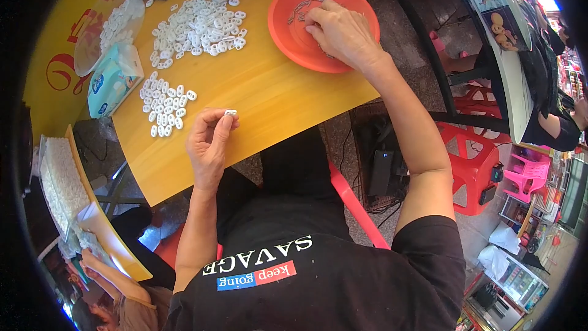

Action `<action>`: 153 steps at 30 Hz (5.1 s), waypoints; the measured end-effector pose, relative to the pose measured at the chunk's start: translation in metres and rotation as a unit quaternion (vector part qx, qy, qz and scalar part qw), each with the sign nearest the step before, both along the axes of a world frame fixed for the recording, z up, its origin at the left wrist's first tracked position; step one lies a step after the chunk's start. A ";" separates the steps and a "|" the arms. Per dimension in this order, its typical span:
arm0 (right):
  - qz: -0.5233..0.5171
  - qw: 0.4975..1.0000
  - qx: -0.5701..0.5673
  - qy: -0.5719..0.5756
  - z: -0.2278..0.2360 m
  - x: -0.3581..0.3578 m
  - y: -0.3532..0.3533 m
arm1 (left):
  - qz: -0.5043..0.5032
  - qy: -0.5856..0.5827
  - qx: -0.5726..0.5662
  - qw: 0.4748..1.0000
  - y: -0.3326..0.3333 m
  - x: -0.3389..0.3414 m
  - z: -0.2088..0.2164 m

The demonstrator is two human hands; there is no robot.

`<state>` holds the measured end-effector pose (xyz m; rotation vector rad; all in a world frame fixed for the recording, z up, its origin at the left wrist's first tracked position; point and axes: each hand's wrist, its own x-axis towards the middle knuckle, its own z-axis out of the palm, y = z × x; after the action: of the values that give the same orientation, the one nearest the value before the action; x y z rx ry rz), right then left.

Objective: Assembling small white plastic buckles with metal pins.

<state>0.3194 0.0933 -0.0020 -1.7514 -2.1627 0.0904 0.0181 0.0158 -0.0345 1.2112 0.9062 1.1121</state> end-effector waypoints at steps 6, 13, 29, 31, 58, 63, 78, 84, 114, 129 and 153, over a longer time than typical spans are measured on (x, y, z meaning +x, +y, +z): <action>0.008 0.999 -0.051 -0.002 0.004 0.001 0.001 | -0.003 0.001 0.001 1.000 0.000 0.000 0.001; 0.060 0.994 -0.059 -0.069 0.012 0.000 0.013 | -0.010 -0.012 -0.016 1.000 -0.002 -0.004 -0.003; 0.054 0.843 -0.152 0.513 0.027 -0.096 -0.059 | 0.021 -0.085 -0.079 0.993 -0.014 -0.010 0.032; 0.053 0.747 -0.199 0.632 0.020 -0.120 -0.067 | 0.026 -0.093 -0.077 0.992 -0.016 -0.013 0.036; 0.089 0.734 -0.239 0.629 0.026 -0.160 -0.084 | 0.041 -0.041 -0.014 0.998 -0.025 -0.026 0.050; 0.081 0.783 -0.175 0.591 0.027 -0.165 -0.088 | 0.052 -0.041 -0.009 0.998 -0.026 -0.024 0.052; 0.015 0.729 -0.183 0.659 -0.002 -0.178 -0.076 | 0.051 -0.070 -0.082 0.993 -0.005 -0.026 0.032; 0.048 0.760 -0.180 0.622 0.007 -0.170 -0.075 | 0.038 -0.111 -0.120 0.986 -0.006 -0.031 0.035; 0.044 0.767 -0.230 0.598 -0.006 -0.163 -0.082 | 0.022 -0.029 -0.071 0.997 -0.006 -0.035 0.022; 0.053 0.919 -0.097 0.379 -0.017 -0.170 -0.031 | 0.038 -0.045 -0.104 0.993 -0.017 -0.055 0.008; 0.039 0.851 -0.226 0.473 -0.017 -0.176 -0.056 | 0.042 -0.115 -0.009 0.992 -0.013 -0.048 0.018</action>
<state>0.1430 0.0377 -0.0185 -1.3389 -1.4953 1.2807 -0.0300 0.0026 -0.0167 1.0136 0.7935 1.2806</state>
